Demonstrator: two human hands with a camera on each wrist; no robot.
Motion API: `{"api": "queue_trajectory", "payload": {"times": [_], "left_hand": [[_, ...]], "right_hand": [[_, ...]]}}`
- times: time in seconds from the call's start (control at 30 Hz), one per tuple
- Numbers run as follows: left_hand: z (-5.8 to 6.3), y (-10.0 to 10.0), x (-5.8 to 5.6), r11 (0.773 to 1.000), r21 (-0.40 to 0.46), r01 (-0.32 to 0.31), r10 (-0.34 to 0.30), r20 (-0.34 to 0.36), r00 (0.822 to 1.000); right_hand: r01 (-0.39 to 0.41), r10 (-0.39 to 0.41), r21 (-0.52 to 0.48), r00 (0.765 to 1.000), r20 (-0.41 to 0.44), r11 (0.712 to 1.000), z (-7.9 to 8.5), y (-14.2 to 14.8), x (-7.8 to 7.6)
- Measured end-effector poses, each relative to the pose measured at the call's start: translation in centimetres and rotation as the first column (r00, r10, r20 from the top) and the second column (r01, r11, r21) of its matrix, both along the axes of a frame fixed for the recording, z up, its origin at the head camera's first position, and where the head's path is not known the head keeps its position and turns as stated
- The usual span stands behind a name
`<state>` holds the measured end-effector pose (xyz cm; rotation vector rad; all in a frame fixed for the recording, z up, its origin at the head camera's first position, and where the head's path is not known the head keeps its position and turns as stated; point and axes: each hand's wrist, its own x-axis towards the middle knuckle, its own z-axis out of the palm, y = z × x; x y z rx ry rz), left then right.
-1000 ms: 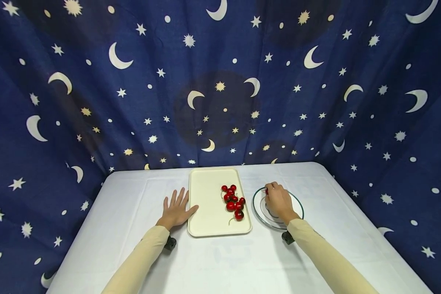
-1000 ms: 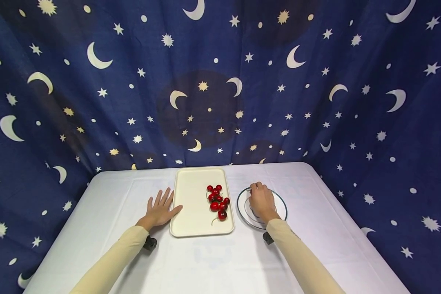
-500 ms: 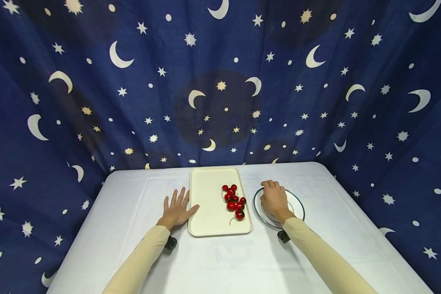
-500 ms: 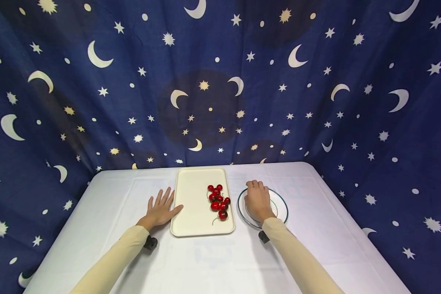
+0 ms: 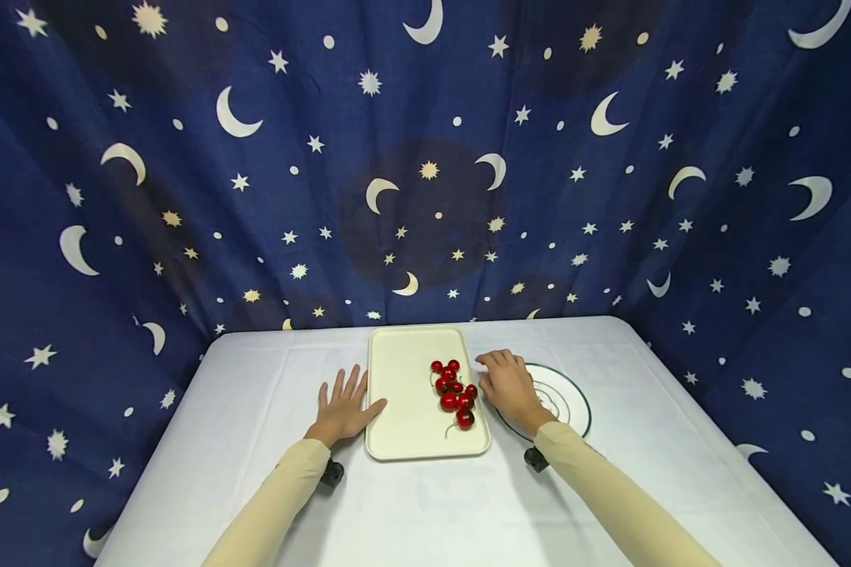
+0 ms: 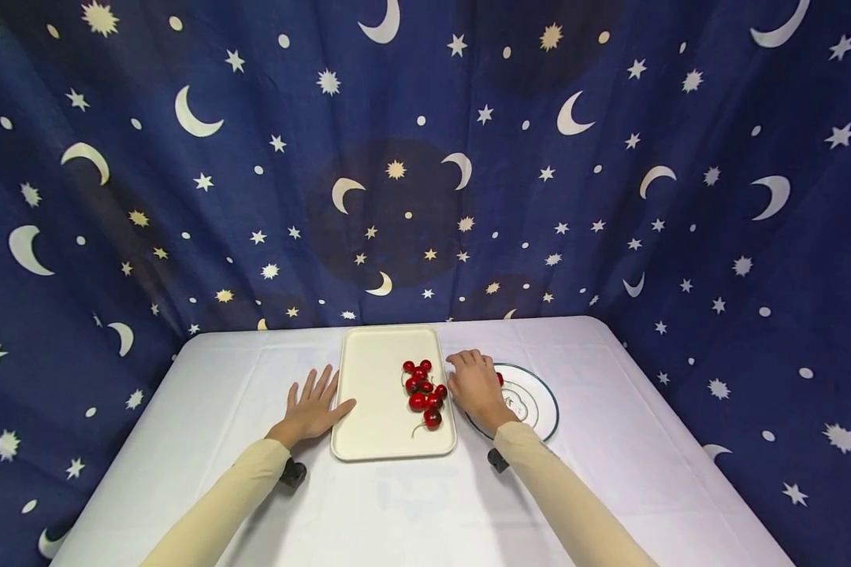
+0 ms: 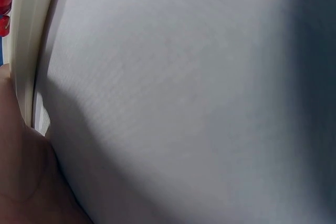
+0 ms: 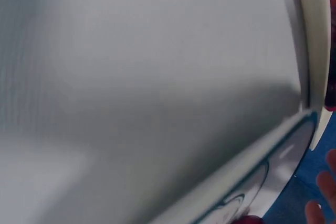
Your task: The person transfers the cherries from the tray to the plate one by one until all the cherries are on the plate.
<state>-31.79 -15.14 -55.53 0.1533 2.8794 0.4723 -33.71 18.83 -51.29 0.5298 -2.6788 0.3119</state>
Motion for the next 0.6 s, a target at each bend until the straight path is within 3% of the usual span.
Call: {"api": "queue_trajectory", "payload": {"times": [0.33, 0.6], "left_hand": [[-0.1, -0.3, 0.2, 1.000, 0.008, -0.013, 0.013, -0.008, 1.000], [0.2, -0.2, 0.1, 1.000, -0.003, -0.010, 0.010, -0.011, 1.000]], "right_hand": [[-0.128, 0.127, 0.013, 0.990, 0.065, 0.992, -0.4, -1.3, 0.3], [-0.136, 0.129, 0.051, 0.984, 0.122, 0.989, -0.3, -1.7, 0.7]]}}
